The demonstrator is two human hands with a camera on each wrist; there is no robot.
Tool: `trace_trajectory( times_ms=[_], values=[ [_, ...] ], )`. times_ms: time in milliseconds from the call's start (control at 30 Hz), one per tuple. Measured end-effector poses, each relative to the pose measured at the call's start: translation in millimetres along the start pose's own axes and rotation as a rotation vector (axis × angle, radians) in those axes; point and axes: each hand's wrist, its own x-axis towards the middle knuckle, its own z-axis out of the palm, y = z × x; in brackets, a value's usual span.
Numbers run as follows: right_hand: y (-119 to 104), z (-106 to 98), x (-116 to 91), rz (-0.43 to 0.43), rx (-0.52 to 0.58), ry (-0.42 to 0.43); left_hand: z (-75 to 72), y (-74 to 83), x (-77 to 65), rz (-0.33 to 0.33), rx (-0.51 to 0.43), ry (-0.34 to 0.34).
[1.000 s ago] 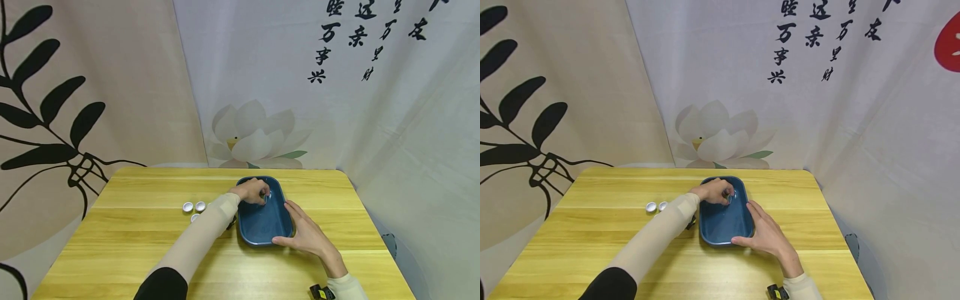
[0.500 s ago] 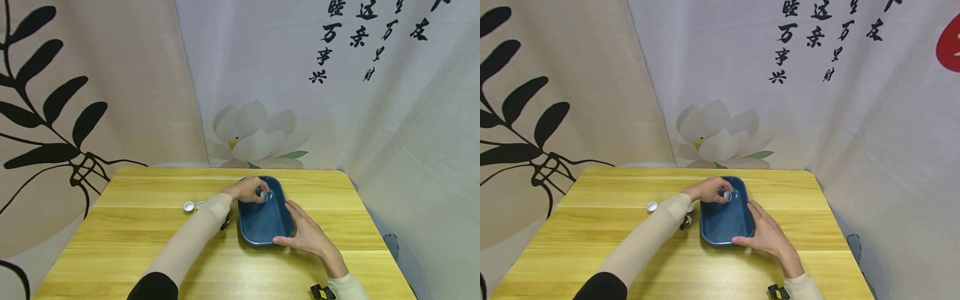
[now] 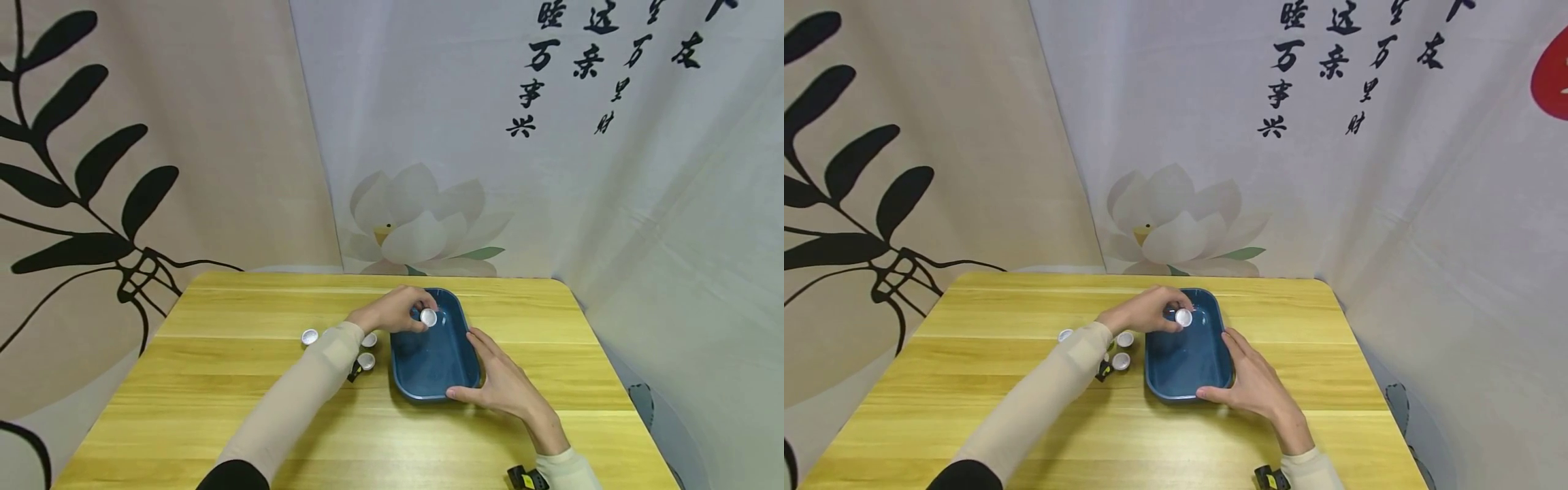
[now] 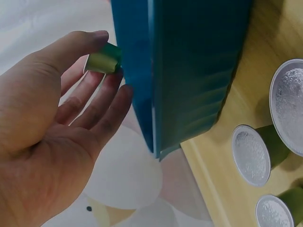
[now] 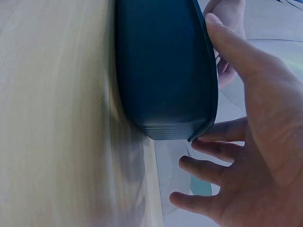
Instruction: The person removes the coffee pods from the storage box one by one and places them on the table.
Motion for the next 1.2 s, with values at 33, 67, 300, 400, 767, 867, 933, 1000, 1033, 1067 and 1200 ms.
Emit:
trace_trajectory(
  times_ms=[33, 67, 300, 400, 767, 867, 933, 1000, 1033, 1067, 1200],
  values=[
    [0, 0, 0, 0.001, 0.0, -0.001, -0.9, 1.3, -2.3, 0.008, 0.0, 0.008],
    [0, 0, 0, 0.002, -0.001, -0.001, -1.7, 2.4, -4.7, 0.014, 0.0, 0.015],
    [1, 0, 0, 0.001, 0.002, 0.002, -7.7, 6.9, -22.1, 0.044, -0.002, 0.08],
    [1, 0, 1, 0.0, 0.001, -0.001, -10.1, 7.2, -31.0, 0.058, -0.014, 0.107],
    [1, 1, 1, 0.01, 0.005, -0.003, -20.8, 7.9, -72.6, 0.023, -0.033, 0.186],
    [1, 1, 0, 0.005, 0.001, 0.004, -23.3, 5.7, -83.7, 0.013, -0.037, 0.213],
    [1, 1, 0, 0.002, -0.003, 0.005, -25.0, 4.2, -91.1, 0.007, -0.04, 0.229],
    [1, 1, 0, -0.001, -0.005, 0.005, -26.5, 1.8, -98.4, 0.001, -0.042, 0.244],
    [1, 1, 0, -0.001, -0.005, 0.005, -27.1, 0.5, -101.9, -0.005, -0.042, 0.25],
    [1, 1, 0, -0.002, -0.004, 0.005, -28.0, -0.1, -105.7, -0.016, -0.04, 0.256],
    [1, 1, 0, -0.004, -0.001, 0.008, -29.8, -4.0, -119.2, -0.046, -0.045, 0.276]
  ],
)
